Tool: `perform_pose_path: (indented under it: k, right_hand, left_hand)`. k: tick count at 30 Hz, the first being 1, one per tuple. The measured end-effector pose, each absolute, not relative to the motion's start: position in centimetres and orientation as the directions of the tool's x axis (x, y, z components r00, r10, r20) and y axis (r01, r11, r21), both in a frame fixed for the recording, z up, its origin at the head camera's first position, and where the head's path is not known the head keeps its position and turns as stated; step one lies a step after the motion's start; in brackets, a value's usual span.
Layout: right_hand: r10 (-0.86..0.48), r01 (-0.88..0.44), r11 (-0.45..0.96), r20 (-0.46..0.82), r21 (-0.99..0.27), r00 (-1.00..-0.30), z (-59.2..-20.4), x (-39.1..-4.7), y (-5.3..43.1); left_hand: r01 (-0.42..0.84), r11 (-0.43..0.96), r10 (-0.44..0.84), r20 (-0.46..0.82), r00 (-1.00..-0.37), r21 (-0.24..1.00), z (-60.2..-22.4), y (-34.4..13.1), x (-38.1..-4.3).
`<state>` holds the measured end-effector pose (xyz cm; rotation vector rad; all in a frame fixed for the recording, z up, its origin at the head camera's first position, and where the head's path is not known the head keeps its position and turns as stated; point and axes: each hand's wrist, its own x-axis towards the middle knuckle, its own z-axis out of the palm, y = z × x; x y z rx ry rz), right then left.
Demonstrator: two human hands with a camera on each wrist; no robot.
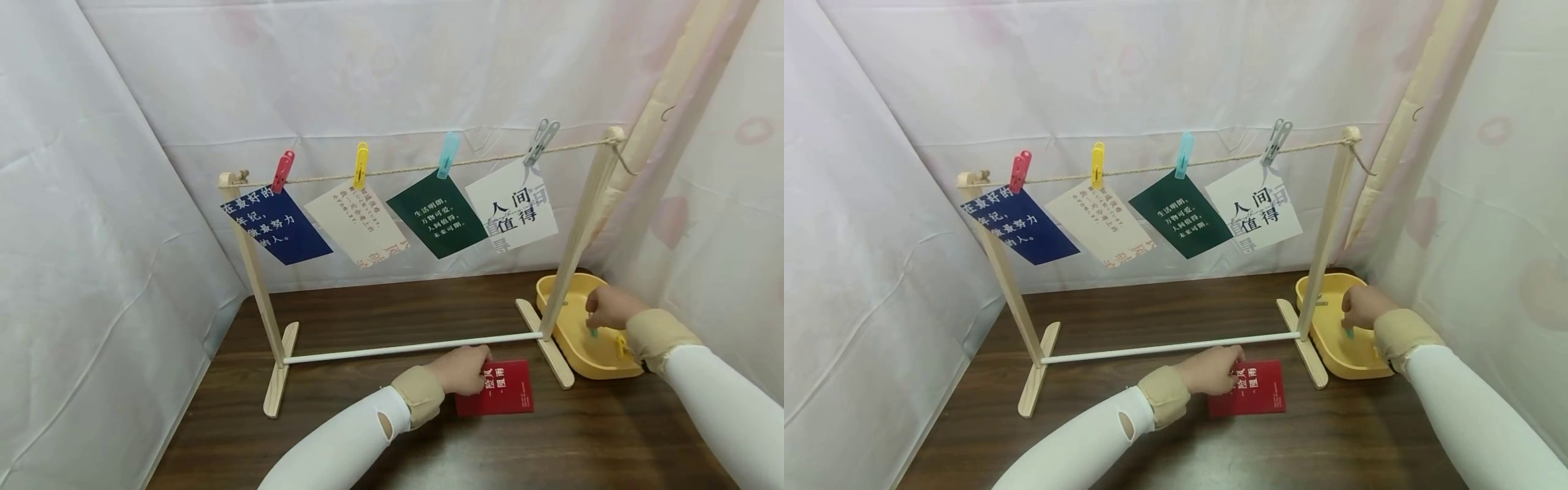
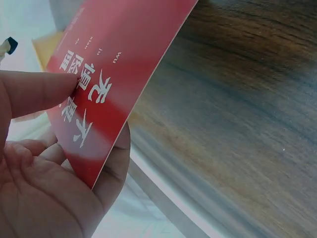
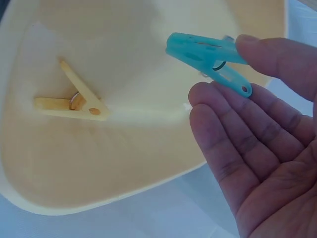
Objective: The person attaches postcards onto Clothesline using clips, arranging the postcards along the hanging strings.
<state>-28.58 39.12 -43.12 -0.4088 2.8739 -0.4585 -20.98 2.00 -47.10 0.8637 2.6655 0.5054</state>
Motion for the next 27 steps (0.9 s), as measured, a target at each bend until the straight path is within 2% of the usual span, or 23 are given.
perform_pose_path:
  k: [6, 11, 27]
  right_hand:
    - [-0.32, -0.268, 0.893, -0.092, -0.363, -0.943, -43.1, -28.0, 39.4]
    - [-0.291, -0.243, 0.871, -0.051, -0.428, -0.955, -42.9, -27.3, 39.4]
    - [-0.177, -0.214, 0.838, 0.122, -0.502, -0.977, -41.3, -25.9, 38.4]
  left_hand:
    - [0.551, 0.723, 0.645, -0.123, -0.754, 0.416, -46.8, 1.7, -21.4]
    - [0.563, 0.683, 0.659, -0.06, -0.75, 0.466, -46.3, 1.3, -21.8]
    - [0.413, 0.545, 0.593, 0.013, -0.805, 0.73, -45.6, 0.2, -22.9]
